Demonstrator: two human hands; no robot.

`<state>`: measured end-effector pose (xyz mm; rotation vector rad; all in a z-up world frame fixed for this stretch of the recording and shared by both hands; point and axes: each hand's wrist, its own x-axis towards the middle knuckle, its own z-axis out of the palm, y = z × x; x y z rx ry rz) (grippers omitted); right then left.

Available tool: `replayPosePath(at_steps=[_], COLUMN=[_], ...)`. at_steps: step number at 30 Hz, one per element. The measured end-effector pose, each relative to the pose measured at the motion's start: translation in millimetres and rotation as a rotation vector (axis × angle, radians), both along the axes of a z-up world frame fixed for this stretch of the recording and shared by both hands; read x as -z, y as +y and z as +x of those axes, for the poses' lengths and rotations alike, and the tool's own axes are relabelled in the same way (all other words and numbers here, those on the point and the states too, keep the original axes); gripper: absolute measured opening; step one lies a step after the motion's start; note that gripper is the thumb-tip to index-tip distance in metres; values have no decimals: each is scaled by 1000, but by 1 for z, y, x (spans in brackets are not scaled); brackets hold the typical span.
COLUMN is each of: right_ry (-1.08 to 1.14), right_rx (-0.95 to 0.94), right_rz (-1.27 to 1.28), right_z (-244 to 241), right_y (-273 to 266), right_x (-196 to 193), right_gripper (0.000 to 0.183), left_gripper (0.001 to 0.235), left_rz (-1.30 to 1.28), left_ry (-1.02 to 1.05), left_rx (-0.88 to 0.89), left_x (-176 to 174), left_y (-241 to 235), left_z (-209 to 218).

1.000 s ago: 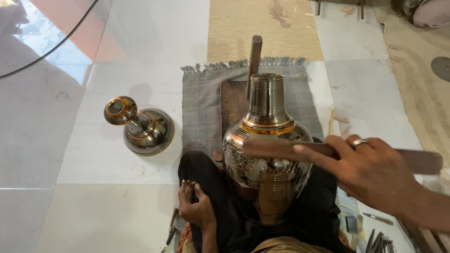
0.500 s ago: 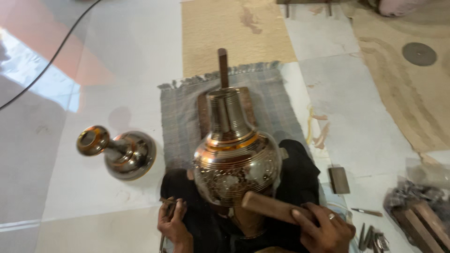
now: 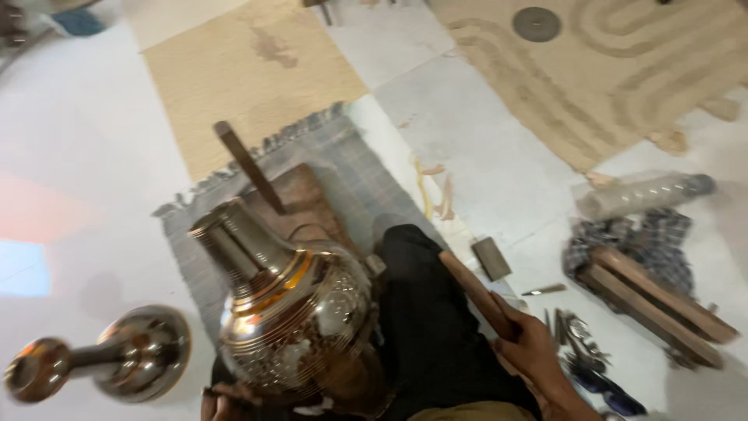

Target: The person sits on the floor and uses a wooden mallet to hammer a metal chisel against a large silver vase, creating decorative indentations. The person repeatedly strikes the chisel along the vase's body, rotating the vase to work on different sections.

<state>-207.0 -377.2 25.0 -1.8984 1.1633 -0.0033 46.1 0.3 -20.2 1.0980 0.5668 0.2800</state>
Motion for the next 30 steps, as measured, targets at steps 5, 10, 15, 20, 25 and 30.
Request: replayPosePath(at_steps=[5, 10, 15, 20, 25, 30], right_ry=[-403, -348, -412, -423, -692, -482], right_rx=[-23, -217, -627, -457, -557, -609], right_rz=[118, -42, -624, -533, -621, -585], right_z=[13, 62, 73, 85, 78, 75], right_y=[36, 75, 74, 70, 65, 59], right_x=[-14, -52, -79, -70, -46, -31], right_gripper=[90, 89, 91, 84, 84, 92], left_gripper=[34, 95, 126, 99, 82, 97], left_rz=[712, 36, 116, 383, 1126, 1073], left_ry=[-375, -309, -406, -298, 33, -55], left_rx=[654, 1226, 1382, 1099, 863, 1020], left_x=[-75, -81, -90, -143, -183, -177], left_y=[-26, -70, -81, -76, -117, -103], left_z=[100, 174, 172, 124, 71, 113])
